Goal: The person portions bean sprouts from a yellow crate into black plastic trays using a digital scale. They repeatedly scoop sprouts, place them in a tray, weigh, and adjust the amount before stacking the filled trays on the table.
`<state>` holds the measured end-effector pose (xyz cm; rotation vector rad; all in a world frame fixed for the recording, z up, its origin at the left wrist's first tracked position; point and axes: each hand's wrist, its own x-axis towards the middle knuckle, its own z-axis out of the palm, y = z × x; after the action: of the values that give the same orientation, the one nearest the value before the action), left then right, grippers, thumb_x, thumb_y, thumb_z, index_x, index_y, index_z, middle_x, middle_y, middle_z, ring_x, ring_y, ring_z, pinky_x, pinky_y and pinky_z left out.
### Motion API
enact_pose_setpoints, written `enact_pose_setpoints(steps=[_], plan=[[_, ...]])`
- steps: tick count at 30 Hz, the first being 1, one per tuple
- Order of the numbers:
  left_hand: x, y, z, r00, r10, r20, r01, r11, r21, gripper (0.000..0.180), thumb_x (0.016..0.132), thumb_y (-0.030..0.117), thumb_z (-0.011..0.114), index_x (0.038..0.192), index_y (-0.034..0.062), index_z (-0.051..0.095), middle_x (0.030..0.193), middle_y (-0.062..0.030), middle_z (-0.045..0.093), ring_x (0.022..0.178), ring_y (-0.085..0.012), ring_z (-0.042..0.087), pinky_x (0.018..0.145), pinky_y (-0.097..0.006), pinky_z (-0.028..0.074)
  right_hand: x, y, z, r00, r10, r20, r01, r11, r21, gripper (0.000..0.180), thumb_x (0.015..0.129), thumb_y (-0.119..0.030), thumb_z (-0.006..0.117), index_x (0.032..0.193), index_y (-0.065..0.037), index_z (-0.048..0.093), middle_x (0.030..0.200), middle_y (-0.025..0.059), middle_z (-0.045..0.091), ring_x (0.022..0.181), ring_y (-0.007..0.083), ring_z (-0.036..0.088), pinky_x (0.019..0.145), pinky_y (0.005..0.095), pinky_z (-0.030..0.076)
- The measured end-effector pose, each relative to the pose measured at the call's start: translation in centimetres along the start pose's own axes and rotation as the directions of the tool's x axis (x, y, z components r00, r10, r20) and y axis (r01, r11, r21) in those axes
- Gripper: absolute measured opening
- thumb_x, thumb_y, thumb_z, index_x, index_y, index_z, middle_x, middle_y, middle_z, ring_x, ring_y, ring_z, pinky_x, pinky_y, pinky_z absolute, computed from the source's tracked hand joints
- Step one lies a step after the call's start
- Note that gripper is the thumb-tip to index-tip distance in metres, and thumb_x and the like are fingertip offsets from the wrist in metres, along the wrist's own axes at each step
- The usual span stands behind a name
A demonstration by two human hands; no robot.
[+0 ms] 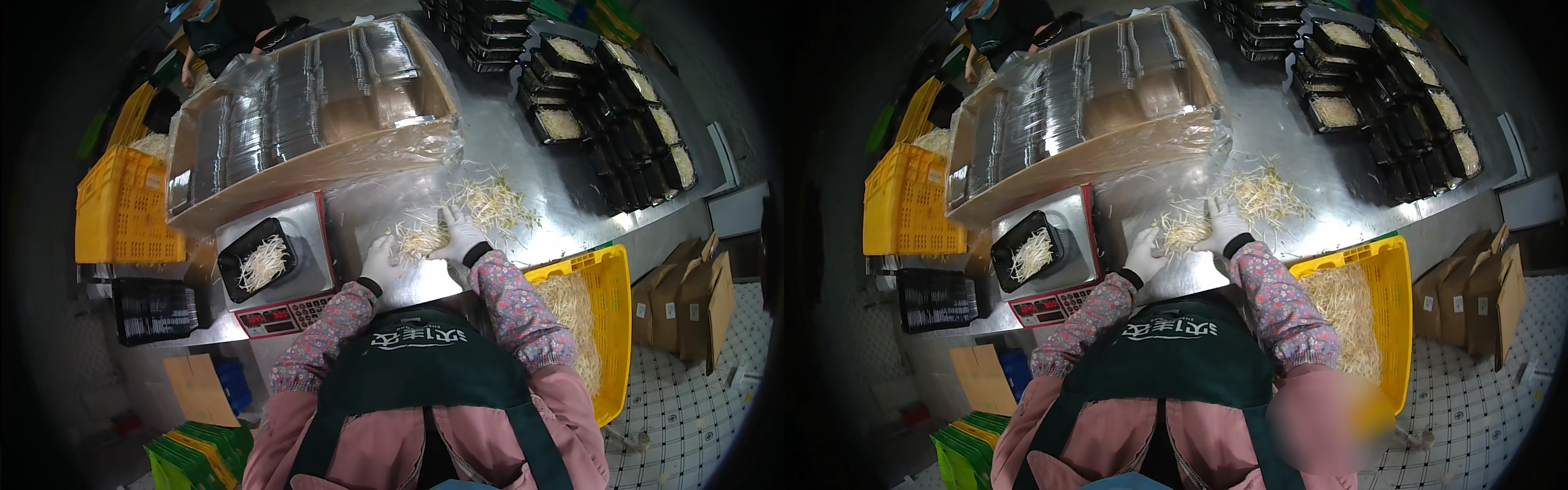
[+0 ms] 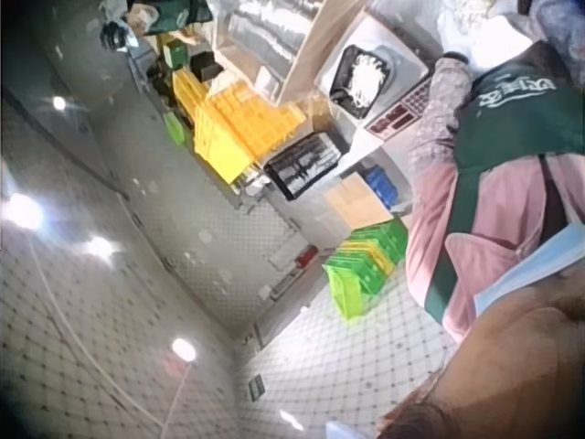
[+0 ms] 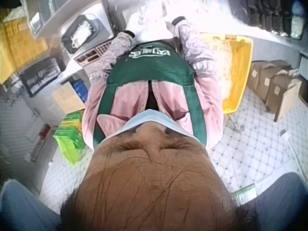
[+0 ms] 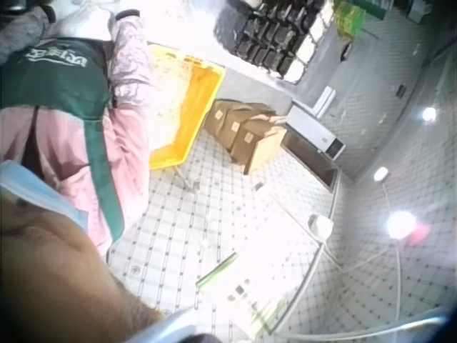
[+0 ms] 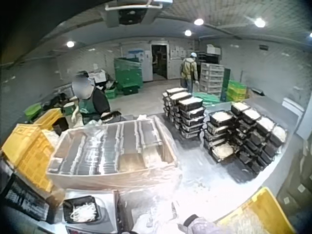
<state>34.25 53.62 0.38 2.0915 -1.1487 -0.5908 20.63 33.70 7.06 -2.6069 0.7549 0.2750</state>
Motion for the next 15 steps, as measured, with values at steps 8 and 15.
enact_pose_setpoints(steps=[8,15], plan=[[-2.8,2.3,-3.2,0.997,-0.065,0.034,0.072,0.955,-0.288,0.064,0.08,0.01,0.068,0.137,-0.0007,0.041,0.126,-0.016,0.052,0.098,-0.0202,0.061,0.087,-0.032,0.05,1.8,0.6,3.4,0.987,0.02,-0.157,0.013,0.978,0.206,0.04,0.07,-0.029,0.075,0.1,-0.002,0.068,0.085,0.0189,0.068,0.083,0.0334,0.066,0.079,0.0403,0.052],[-8.0,4.7,-13.1,0.959,-0.175,-0.222,0.001,0.787,-0.617,0.034,0.087,0.001,0.06,0.121,-0.0005,0.058,0.114,-0.0077,0.062,0.096,-0.0126,0.061,0.085,-0.025,0.048,4.6,5.5,2.1,0.985,0.159,0.061,-0.127,0.445,0.886,0.028,0.076,-0.007,0.077,0.1,0.005,0.068,0.092,0.0079,0.07,0.081,0.0128,0.064,0.076,0.0249,0.05]])
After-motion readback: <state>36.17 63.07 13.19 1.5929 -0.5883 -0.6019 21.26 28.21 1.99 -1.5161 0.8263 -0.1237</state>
